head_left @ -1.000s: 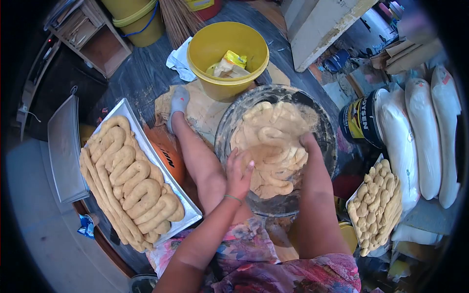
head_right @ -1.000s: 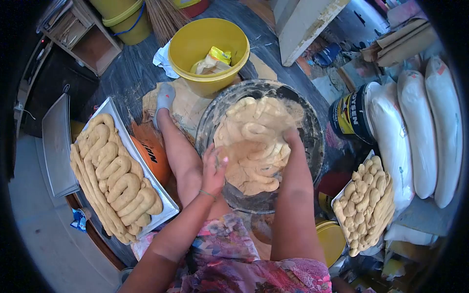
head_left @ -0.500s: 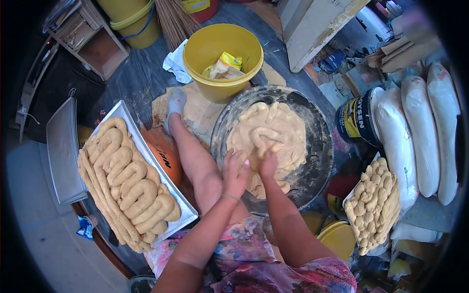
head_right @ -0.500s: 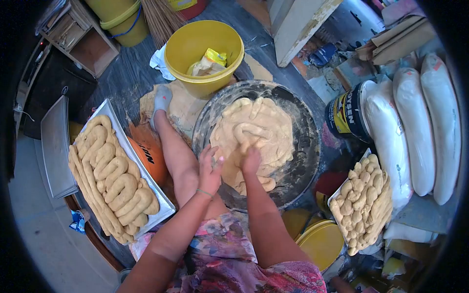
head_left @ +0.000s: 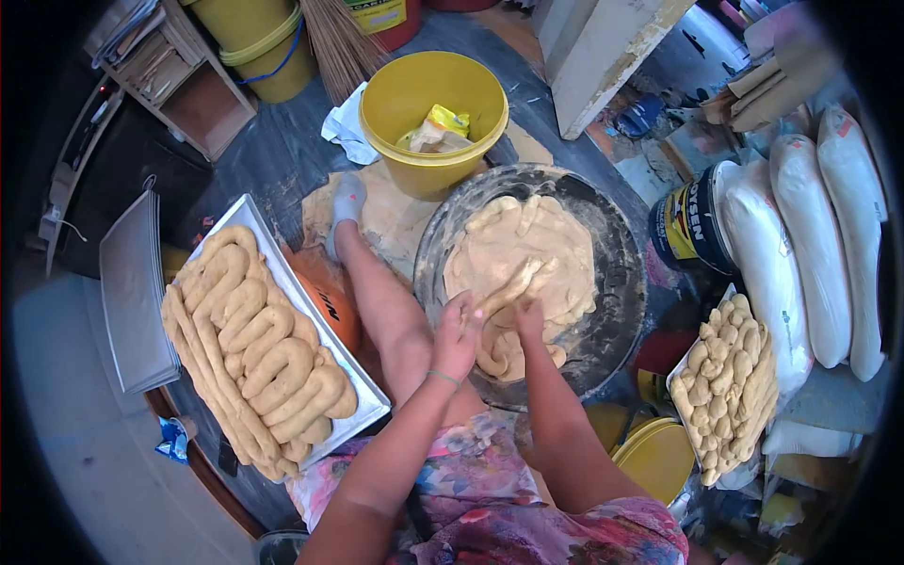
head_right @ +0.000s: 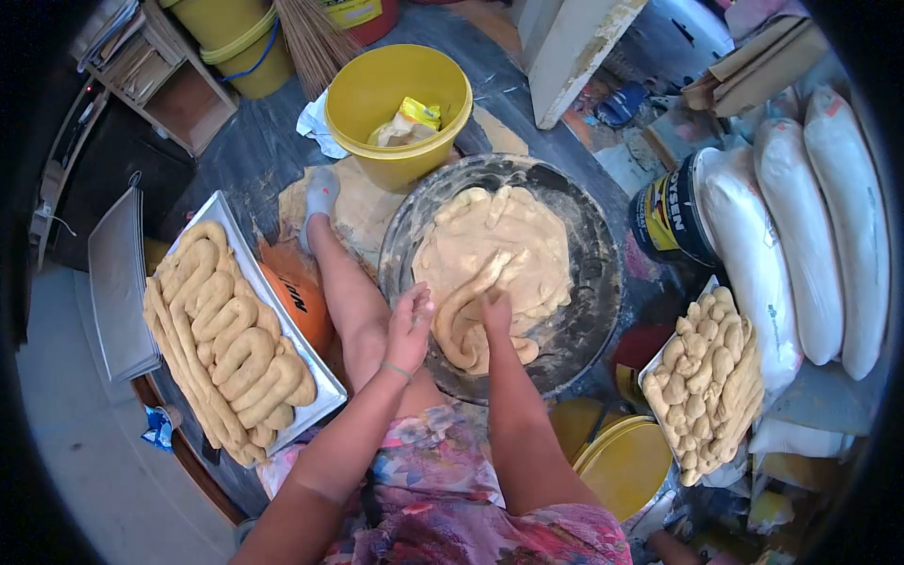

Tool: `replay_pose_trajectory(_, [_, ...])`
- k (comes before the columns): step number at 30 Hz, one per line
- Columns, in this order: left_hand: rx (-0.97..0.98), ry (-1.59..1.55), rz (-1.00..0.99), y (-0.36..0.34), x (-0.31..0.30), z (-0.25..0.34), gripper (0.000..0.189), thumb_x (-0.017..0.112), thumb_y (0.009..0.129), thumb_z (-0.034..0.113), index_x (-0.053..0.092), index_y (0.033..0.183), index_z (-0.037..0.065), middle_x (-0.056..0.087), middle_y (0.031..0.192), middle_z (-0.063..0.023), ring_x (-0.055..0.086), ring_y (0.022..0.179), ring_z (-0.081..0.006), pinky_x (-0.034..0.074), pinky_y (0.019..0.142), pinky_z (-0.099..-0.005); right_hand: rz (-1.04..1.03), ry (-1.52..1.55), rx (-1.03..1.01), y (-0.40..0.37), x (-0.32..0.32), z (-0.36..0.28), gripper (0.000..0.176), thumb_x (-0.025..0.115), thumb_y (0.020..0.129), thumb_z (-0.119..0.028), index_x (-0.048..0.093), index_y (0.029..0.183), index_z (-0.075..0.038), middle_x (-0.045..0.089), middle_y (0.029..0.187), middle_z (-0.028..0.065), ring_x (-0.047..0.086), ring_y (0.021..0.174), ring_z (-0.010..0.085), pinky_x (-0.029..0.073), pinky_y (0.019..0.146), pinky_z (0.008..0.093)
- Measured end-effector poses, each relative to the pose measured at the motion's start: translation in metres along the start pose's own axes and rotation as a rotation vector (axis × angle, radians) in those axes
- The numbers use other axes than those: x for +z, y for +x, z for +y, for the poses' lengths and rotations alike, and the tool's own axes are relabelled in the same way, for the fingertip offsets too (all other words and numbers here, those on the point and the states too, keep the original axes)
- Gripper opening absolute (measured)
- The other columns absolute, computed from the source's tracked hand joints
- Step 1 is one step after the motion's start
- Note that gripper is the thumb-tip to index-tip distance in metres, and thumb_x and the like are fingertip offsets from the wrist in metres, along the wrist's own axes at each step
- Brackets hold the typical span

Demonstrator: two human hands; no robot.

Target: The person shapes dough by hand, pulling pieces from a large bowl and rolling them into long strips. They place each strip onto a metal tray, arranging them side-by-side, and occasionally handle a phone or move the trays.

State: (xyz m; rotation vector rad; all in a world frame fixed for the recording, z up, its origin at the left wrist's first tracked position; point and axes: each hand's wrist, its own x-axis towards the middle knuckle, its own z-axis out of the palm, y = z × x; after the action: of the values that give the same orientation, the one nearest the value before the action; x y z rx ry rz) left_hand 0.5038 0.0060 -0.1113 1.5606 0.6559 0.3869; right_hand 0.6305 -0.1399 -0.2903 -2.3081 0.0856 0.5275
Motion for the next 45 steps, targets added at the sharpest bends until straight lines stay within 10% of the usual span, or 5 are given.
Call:
replay_pose_trajectory(7, [0.002, -0.045, -0.048, 0.000, -0.007, 0.009, 0.044, 0.055, 0.090, 0.022, 0.044, 0.125, -0.003, 0.050, 0.121, -0.0211, 0.050, 0.113, -0.0291, 0.039, 0.097, -0.0351, 0.413, -0.386, 0.042, 0.014, 0.076, -0.042, 0.063, 0.066, 0.073, -0.035, 0.046, 0.119, 0.004, 0.022, 0.144, 0.0219, 0.024, 0.131, 0.0377, 0.024, 0.105, 0.0498])
replay_pose_trajectory(13, [-0.065, -0.114, -0.091, 0.001, -0.006, 0.014, 0.046, 0.055, 0.090, 0.022, 0.042, 0.127, -0.003, 0.050, 0.122, -0.0205, 0.050, 0.115, -0.0268, 0.039, 0.097, -0.0330, -0.475, -0.186, -0.244, -0.028, 0.033, -0.099, 0.060, 0.061, 0.075, -0.027, 0.044, 0.123, 0.004, 0.032, 0.139, 0.0223, 0.029, 0.129, 0.0371, 0.029, 0.103, 0.0419])
replay_pose_trajectory(18, [-0.092, -0.161, -0.096, -0.002, -0.008, 0.023, 0.043, 0.056, 0.090, 0.018, 0.042, 0.127, -0.001, 0.055, 0.115, -0.0150, 0.052, 0.107, -0.0196, 0.041, 0.093, -0.0300, 0.520, -0.067, 0.076, -0.001, 0.093, -0.056, 0.060, 0.062, 0.075, -0.025, 0.042, 0.125, 0.001, 0.042, 0.130, 0.0210, 0.038, 0.122, 0.0350, 0.031, 0.101, 0.0421])
replay_pose_trajectory(27, [-0.041, -0.147, -0.085, -0.002, -0.009, 0.016, 0.042, 0.056, 0.090, 0.015, 0.043, 0.127, 0.000, 0.055, 0.112, -0.0125, 0.052, 0.105, -0.0178, 0.041, 0.092, -0.0290, -0.350, -0.463, -0.489, -0.018, 0.072, -0.082, 0.045, 0.054, 0.077, -0.027, 0.048, 0.121, -0.016, 0.051, 0.119, 0.0130, 0.050, 0.109, 0.0321, 0.039, 0.086, 0.0474])
replay_pose_trajectory(45, [-0.009, -0.023, -0.186, -0.010, -0.015, 0.016, 0.040, 0.055, 0.089, 0.012, 0.043, 0.126, 0.002, 0.057, 0.109, -0.0135, 0.056, 0.098, -0.0184, 0.045, 0.085, -0.0295, -0.362, -0.468, -0.464, -0.048, 0.068, -0.064, 0.048, 0.056, 0.079, -0.020, 0.043, 0.124, -0.012, 0.054, 0.103, 0.0110, 0.054, 0.093, 0.0283, 0.043, 0.081, 0.0441])
